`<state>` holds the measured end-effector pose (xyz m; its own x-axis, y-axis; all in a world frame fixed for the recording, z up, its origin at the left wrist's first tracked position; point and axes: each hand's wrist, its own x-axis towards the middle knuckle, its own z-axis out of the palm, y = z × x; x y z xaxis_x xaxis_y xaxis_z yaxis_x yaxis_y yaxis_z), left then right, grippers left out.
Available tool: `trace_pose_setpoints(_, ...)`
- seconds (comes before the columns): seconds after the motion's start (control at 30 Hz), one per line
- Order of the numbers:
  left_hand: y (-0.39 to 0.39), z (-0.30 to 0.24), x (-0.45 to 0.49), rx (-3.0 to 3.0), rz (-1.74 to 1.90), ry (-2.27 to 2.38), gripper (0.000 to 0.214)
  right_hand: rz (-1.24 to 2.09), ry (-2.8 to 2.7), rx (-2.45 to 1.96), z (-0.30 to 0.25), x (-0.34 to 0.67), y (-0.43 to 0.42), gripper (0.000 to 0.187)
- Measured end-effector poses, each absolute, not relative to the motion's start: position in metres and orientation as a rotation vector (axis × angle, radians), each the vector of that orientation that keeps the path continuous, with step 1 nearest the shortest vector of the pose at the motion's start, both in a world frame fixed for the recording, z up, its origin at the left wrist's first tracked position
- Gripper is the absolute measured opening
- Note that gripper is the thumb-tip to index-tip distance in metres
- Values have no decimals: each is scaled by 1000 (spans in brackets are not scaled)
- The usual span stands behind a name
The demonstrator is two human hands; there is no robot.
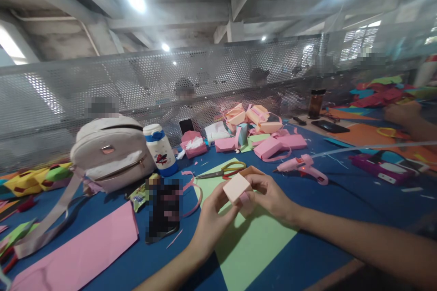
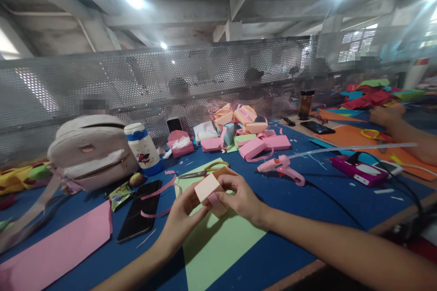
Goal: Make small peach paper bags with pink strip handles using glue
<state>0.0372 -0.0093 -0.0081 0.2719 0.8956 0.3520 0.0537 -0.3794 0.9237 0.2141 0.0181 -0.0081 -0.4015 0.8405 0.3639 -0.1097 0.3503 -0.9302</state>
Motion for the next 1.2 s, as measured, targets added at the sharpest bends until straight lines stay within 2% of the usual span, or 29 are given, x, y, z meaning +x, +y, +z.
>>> trace_pose_setpoints(0.2, -1, -12, 21, 1958, 1200, 840, 69, 1254, -1681, -703, -4, 216, 24, 37)
trace_pose_setpoints(0.37, 11, -4, 3, 2401, 1076, 807, 57, 1271, -1706, -791, -4, 215, 25, 32)
trace_pose_setpoints(0.63, 18, -8, -3, 2425, 1194, 875, 49, 1256, -1719, -810, -12, 215, 36, 27)
trace_pose_setpoints(0.97, 17, -12, 0, 2271, 1239, 775, 68, 1364, -1720, -742, -12, 214, 27, 40)
trace_pose_setpoints(1.2, 15, -13, 1, 2121, 1199, 804, 64, 1370, -1772, -742, -16, 216, 28, 42)
